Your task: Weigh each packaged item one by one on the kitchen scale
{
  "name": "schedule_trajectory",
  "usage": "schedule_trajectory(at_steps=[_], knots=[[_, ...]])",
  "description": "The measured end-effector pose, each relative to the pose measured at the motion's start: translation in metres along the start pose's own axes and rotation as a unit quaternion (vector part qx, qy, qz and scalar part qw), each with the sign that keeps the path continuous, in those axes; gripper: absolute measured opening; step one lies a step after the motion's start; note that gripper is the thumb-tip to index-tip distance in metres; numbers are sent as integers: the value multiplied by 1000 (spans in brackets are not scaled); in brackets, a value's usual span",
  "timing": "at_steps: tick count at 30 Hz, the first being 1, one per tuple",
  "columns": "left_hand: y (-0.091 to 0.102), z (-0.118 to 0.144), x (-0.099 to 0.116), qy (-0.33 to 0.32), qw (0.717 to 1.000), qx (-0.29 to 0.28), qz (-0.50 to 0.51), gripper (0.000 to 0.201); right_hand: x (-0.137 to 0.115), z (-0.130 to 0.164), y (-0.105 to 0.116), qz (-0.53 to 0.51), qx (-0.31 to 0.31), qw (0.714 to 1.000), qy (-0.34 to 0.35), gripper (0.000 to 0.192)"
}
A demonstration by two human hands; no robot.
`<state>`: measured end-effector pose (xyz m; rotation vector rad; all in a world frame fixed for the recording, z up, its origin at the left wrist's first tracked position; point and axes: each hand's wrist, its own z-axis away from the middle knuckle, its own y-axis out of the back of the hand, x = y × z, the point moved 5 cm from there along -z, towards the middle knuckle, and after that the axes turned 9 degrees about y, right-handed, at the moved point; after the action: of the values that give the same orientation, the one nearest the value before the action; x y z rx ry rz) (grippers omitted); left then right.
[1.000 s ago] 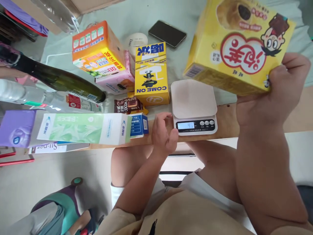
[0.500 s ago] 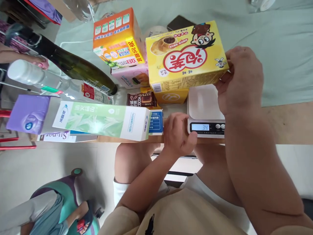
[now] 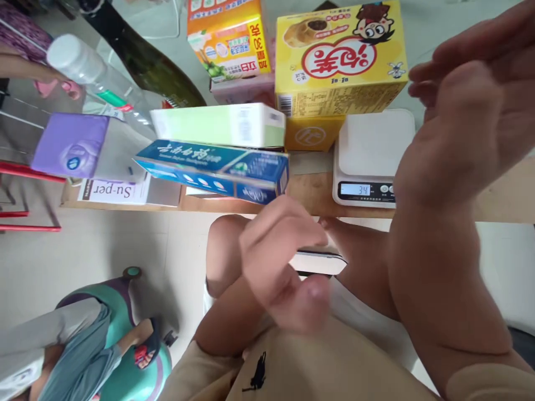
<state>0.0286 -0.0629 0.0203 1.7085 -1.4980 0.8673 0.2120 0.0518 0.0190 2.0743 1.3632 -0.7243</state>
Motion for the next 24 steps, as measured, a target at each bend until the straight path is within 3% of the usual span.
schedule_trajectory(at_steps=[2, 4, 7, 10, 13, 16, 19, 24], knots=[[15, -1, 7, 62, 997, -13, 32, 38, -26, 17, -18, -25, -30, 999, 34, 16], [27, -3, 7, 47, 997, -10, 63, 42, -34, 32, -35, -35, -94, 995, 25, 22], [40, -6, -1, 15, 996, 5, 85, 44, -29, 42, -46, -28, -123, 992, 13, 24], [46, -7, -4, 73, 993, -9, 93, 47, -24, 38, -48, 0, -103, 994, 23, 23], [51, -7, 5, 115, 991, -4, 72, 48, -27, 30, -58, 52, -139, 988, 37, 19], [56, -8, 12, 127, 990, 8, 60, 48, -33, 30, -73, 89, -244, 964, 62, 25], [62, -10, 6, 172, 981, 14, 88, 50, -29, 37, -84, 116, -341, 932, 44, 40], [71, -8, -6, 195, 969, 2, 153, 52, -14, 47, -94, 203, -407, 889, 46, 58]])
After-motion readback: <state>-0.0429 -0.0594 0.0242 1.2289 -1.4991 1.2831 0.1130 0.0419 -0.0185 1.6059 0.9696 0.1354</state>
